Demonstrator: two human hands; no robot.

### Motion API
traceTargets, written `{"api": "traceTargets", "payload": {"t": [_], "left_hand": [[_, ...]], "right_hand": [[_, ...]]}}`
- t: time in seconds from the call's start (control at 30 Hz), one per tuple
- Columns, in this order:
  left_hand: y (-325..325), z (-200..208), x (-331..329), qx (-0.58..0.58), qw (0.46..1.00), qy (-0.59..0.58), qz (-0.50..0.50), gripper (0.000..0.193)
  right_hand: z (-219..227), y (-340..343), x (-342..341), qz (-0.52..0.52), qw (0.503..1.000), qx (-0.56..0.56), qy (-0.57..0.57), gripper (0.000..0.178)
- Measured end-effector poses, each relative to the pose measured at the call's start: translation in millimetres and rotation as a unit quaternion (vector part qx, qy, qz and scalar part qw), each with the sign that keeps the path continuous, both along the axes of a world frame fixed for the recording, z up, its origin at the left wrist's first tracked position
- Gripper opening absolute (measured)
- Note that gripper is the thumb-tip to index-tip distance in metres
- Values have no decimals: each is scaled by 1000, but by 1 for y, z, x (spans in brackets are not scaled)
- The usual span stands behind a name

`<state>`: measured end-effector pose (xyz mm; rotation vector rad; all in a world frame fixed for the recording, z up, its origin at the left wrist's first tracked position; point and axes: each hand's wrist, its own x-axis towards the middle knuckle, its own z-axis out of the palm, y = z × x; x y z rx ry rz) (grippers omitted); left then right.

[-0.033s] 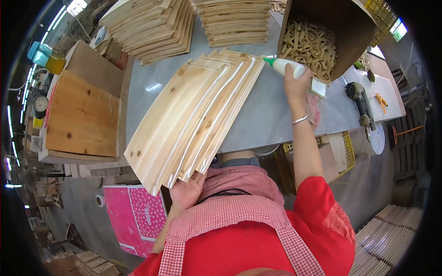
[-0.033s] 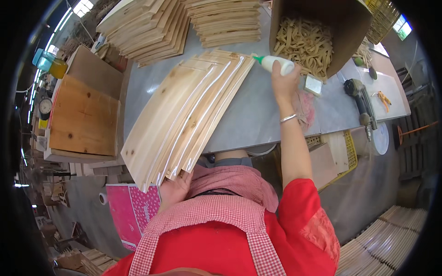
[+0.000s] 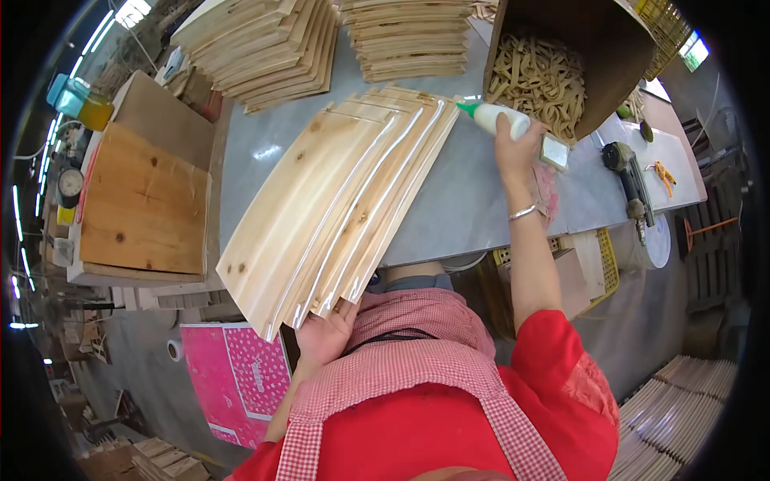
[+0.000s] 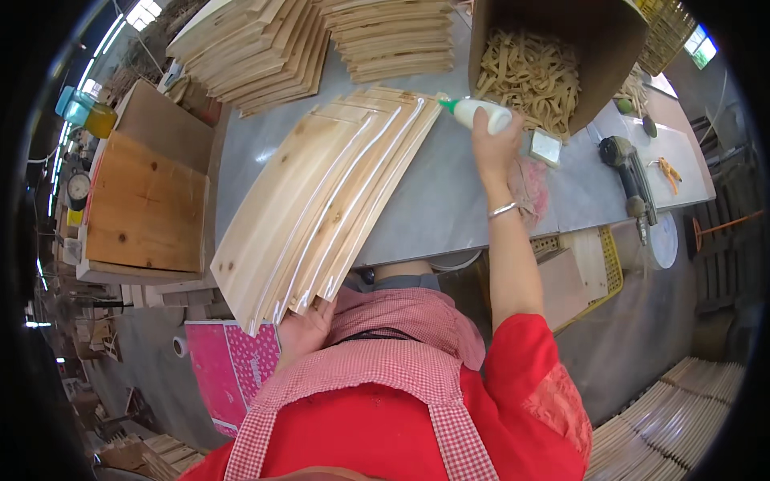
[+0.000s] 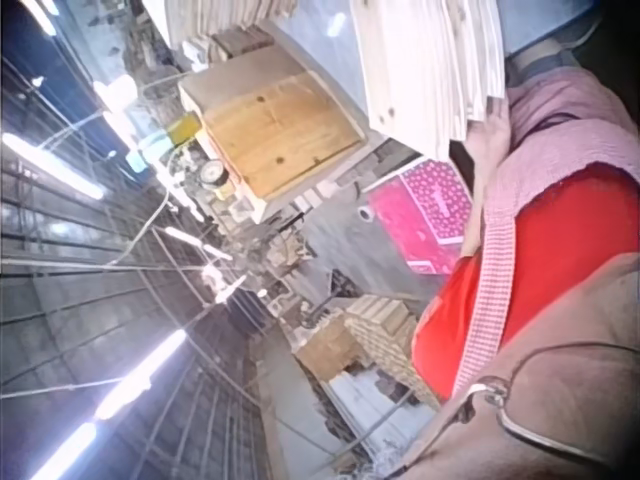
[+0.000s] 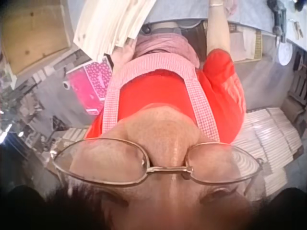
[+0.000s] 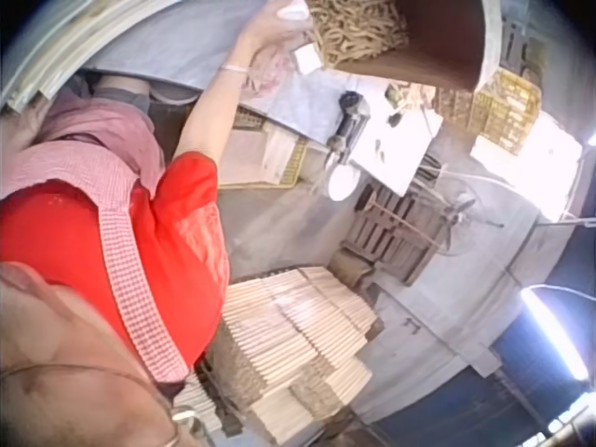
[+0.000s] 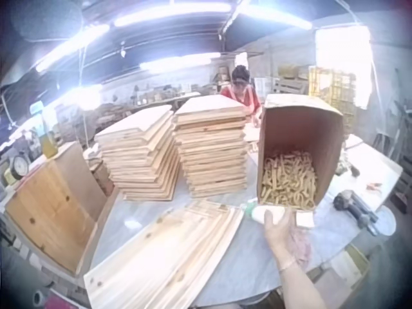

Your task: Assembling wooden boxes by applying glue to the edges of wooden panels and fitting them together.

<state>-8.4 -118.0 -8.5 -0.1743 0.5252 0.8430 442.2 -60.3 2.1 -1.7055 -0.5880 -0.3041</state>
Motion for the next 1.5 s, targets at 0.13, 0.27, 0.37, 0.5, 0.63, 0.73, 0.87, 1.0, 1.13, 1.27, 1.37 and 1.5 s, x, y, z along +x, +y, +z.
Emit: {"api": "traceTargets", "payload": {"t": [0.13,0.27,0.37,0.5,0.63,0.73,0.87,1.0,1.13,1.27,1.37,1.5], "left_hand": [[-1,-5,-1,9,1000,-13,-14,62],[0,-6,8,12,1000,23,7,67],[-2,-13,6,15,1000,20,13,68],[-2,-18,13,-26,999,18,19,64],[-7,-25,17,-17,999,10,30,61],[-6,-29,17,-14,999,9,33,60],[-8,-21,20,-45,998,2,49,58],[-10,-19,22,-55,997,2,55,56],[-7,-20,26,-32,997,59,46,63],[-9,-20,25,-34,995,73,64,63],[-12,-22,23,-18,995,69,65,60],[-7,-23,24,-57,991,82,86,57]], "right_hand": [[-7,-29,-21,67,991,-66,91,52],[-3,-70,-54,131,961,145,195,44],[12,-110,-49,91,955,155,238,39],[-8,-166,7,-6,985,140,99,39],[-19,-208,54,-51,991,105,70,41],[-28,-228,84,-82,994,34,69,42],[-43,-234,95,-78,995,16,64,42],[-50,-214,65,-82,996,-26,37,44],[-43,-189,38,-112,985,-133,-12,49],[-15,-182,42,-62,968,-241,41,53],[-22,-188,78,-3,974,-224,42,45],[-29,-186,135,101,961,-252,49,34]]}}
